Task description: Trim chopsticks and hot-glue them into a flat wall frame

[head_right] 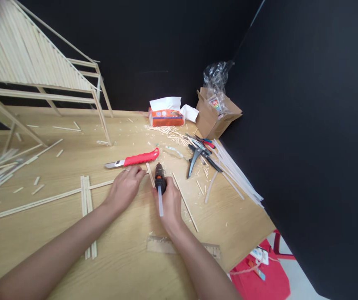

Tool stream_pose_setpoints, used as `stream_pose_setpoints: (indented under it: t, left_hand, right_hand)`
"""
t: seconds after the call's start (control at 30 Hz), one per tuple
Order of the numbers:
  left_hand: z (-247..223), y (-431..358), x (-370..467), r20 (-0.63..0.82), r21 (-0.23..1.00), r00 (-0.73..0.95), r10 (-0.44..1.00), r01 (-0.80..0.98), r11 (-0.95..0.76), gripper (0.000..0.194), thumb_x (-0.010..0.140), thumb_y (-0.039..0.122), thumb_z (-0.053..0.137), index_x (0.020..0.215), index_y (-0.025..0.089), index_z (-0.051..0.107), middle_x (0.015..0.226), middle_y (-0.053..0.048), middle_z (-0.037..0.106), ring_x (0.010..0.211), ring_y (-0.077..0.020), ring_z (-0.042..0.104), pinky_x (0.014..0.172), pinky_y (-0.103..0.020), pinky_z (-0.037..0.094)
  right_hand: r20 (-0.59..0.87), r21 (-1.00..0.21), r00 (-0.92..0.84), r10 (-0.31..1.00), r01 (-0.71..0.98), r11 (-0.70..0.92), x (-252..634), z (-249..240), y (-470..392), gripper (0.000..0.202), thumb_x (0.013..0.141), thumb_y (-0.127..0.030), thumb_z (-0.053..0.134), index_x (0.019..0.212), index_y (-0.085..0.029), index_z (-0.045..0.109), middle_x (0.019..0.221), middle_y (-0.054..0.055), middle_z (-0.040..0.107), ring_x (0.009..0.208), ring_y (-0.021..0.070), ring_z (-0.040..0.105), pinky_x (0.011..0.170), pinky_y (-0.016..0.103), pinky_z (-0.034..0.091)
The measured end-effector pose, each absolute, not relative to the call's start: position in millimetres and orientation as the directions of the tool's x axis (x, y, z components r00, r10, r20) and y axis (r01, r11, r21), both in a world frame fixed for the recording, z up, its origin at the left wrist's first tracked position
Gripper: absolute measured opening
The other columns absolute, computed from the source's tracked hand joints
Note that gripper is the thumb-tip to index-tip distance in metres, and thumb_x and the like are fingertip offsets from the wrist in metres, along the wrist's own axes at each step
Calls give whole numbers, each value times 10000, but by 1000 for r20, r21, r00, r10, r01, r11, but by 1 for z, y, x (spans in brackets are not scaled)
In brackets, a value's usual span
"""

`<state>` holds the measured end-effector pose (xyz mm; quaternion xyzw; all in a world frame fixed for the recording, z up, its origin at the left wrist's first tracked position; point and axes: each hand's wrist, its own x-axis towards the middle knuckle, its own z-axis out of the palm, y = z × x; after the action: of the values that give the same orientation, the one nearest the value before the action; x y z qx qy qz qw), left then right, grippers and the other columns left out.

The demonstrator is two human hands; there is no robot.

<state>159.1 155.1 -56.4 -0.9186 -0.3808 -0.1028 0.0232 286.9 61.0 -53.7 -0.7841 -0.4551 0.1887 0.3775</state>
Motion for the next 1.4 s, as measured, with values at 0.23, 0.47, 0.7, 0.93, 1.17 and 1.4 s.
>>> stream_pose_setpoints:
  t: [0.23, 0.47, 0.7, 0.93, 1.17, 1.4]
  left_hand:
    - [-55, 154, 161, 206, 32, 686, 698, 708, -705, 242, 860, 75, 412, 1003, 157, 590, 941, -97, 584, 825, -232, 556, 734, -345, 443]
    - [-52, 155, 161, 202, 22, 704, 681, 692, -722, 217, 851, 67, 431, 964, 149, 597, 927, -100, 583, 837, -239, 553, 742, -347, 438]
    - [-46, 154, 161, 203, 28, 719, 665, 674, -738, 188, 860, 84, 449, 941, 149, 605, 918, -89, 585, 845, -245, 551, 726, -347, 442]
    - [-49, 156, 158, 206, 60, 724, 658, 662, -747, 219, 873, 90, 442, 1006, 153, 604, 961, -88, 592, 867, -235, 548, 740, -338, 446]
    - [-51, 160, 157, 208, 86, 738, 642, 640, -764, 239, 877, 79, 429, 1036, 137, 598, 998, -96, 604, 924, -240, 540, 765, -339, 448]
    - [-54, 162, 155, 211, 95, 751, 625, 621, -778, 229, 873, 88, 459, 1054, 132, 593, 1026, -89, 610, 947, -237, 537, 780, -335, 454]
  right_hand:
    - [44, -763, 527, 848, 566, -312, 285, -51, 61, 193, 753, -270, 581, 942, -236, 561, 828, 31, 685, 741, 209, 643, 631, 268, 451]
    - [33, -774, 517, 856, 555, -305, 285, -51, 60, 191, 758, -296, 582, 941, -244, 560, 835, 28, 685, 751, 218, 639, 643, 276, 448]
    - [38, -777, 516, 856, 554, -299, 285, -49, 60, 179, 762, -297, 578, 932, -242, 567, 822, 26, 685, 743, 213, 639, 627, 264, 439]
    - [21, -775, 514, 857, 550, -311, 285, -48, 60, 202, 747, -265, 604, 939, -235, 550, 816, 18, 681, 731, 199, 636, 634, 260, 437]
    - [36, -769, 500, 865, 567, -296, 285, -51, 60, 175, 775, -251, 599, 928, -235, 515, 852, 16, 670, 770, 204, 633, 664, 265, 427]
    - [23, -755, 499, 866, 577, -312, 286, -48, 62, 183, 766, -246, 605, 925, -234, 514, 815, 12, 668, 736, 201, 621, 637, 256, 406]
